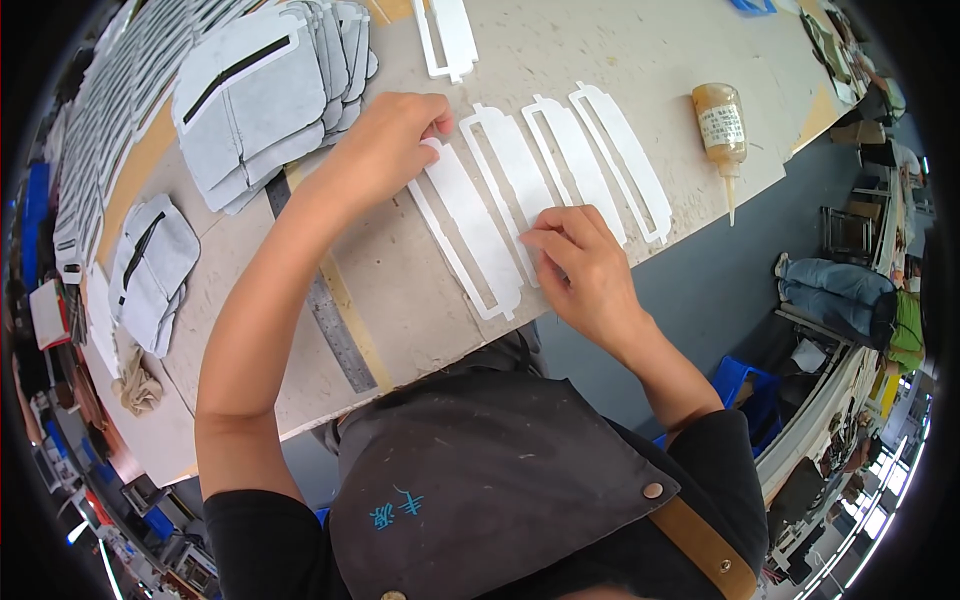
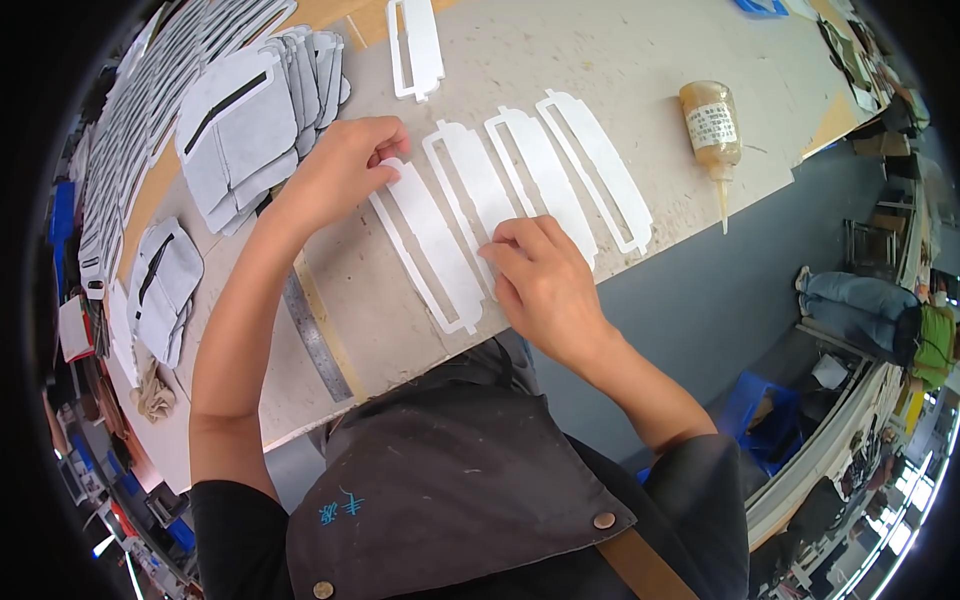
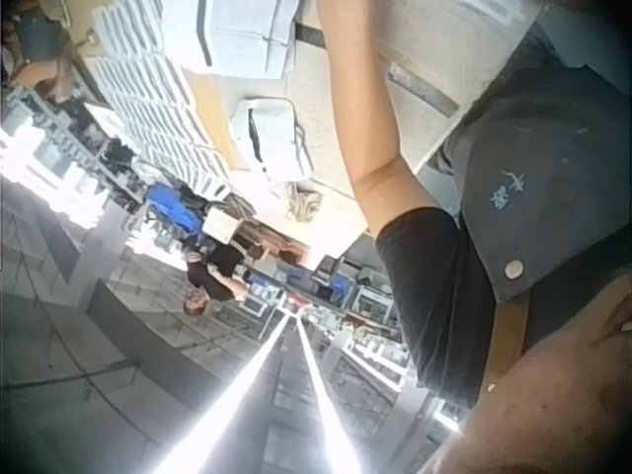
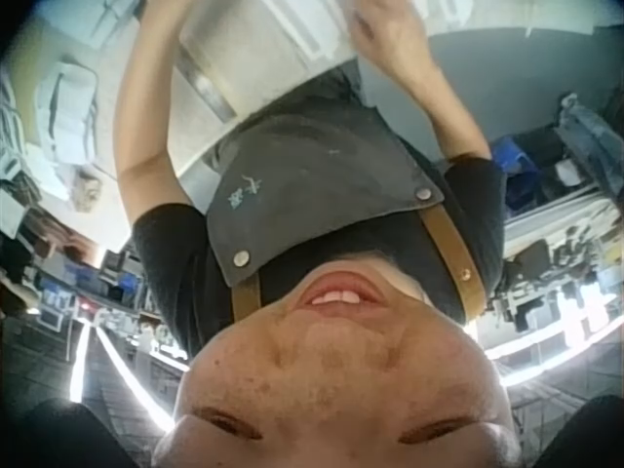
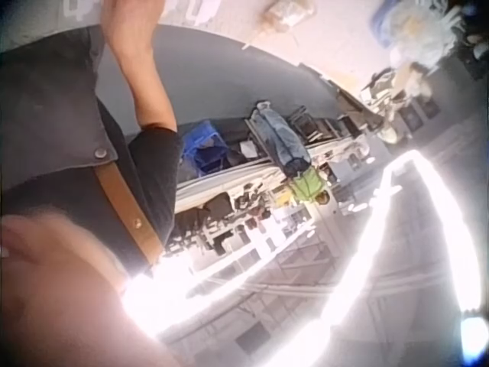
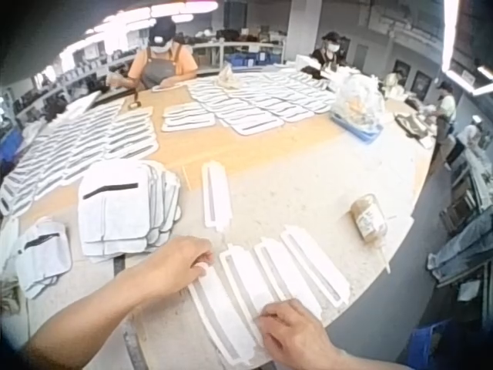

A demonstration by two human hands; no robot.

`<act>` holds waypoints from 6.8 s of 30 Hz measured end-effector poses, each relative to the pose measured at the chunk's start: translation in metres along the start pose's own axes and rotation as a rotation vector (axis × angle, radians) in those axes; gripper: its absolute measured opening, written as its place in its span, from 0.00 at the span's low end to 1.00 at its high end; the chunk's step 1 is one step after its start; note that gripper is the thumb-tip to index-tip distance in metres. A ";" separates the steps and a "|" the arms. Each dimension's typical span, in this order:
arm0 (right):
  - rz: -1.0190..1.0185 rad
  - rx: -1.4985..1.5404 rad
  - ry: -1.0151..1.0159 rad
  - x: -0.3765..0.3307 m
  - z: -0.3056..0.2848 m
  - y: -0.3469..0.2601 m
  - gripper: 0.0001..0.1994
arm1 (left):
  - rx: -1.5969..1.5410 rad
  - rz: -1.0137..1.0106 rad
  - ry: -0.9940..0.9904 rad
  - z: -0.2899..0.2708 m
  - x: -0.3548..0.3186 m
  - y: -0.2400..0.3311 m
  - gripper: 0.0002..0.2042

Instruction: Applying adhesive to fabric components and aligning them on larger fabric panels with zippers to assemble pouches.

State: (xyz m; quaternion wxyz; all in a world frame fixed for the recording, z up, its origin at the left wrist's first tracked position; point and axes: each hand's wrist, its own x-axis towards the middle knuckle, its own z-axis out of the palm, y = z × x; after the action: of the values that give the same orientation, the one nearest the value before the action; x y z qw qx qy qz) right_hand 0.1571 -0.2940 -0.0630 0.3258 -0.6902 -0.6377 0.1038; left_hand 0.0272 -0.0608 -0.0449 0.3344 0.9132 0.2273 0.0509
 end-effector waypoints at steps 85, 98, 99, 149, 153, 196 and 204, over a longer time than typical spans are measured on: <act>0.331 1.249 0.220 0.137 0.000 0.049 0.21 | 0.288 0.107 0.322 0.056 -0.094 0.002 0.19; 0.320 1.182 0.271 0.142 0.006 0.043 0.18 | 0.303 0.087 0.306 0.056 -0.094 0.003 0.19; 0.327 1.167 0.265 0.142 0.006 0.043 0.18 | 0.305 0.086 0.307 0.056 -0.094 0.003 0.19; 0.600 0.978 0.059 0.029 -0.024 0.016 0.22 | 0.346 0.135 0.368 0.056 -0.091 -0.004 0.18; 0.724 1.248 -0.099 0.029 -0.037 0.012 0.27 | 0.369 0.127 0.352 0.056 -0.092 -0.006 0.18; 0.456 1.052 0.205 0.093 0.003 0.013 0.18 | 0.245 0.173 0.353 0.062 -0.111 0.006 0.18; 0.522 1.070 0.165 0.057 -0.006 0.007 0.20 | 0.277 0.178 0.369 0.062 -0.110 0.006 0.17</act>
State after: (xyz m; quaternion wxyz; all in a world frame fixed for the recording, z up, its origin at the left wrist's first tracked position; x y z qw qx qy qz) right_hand 0.1753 -0.2411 -0.0471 0.6404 -0.5698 -0.2787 0.4330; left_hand -0.0534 -0.1504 -0.0825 0.1529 0.9420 0.2081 0.2143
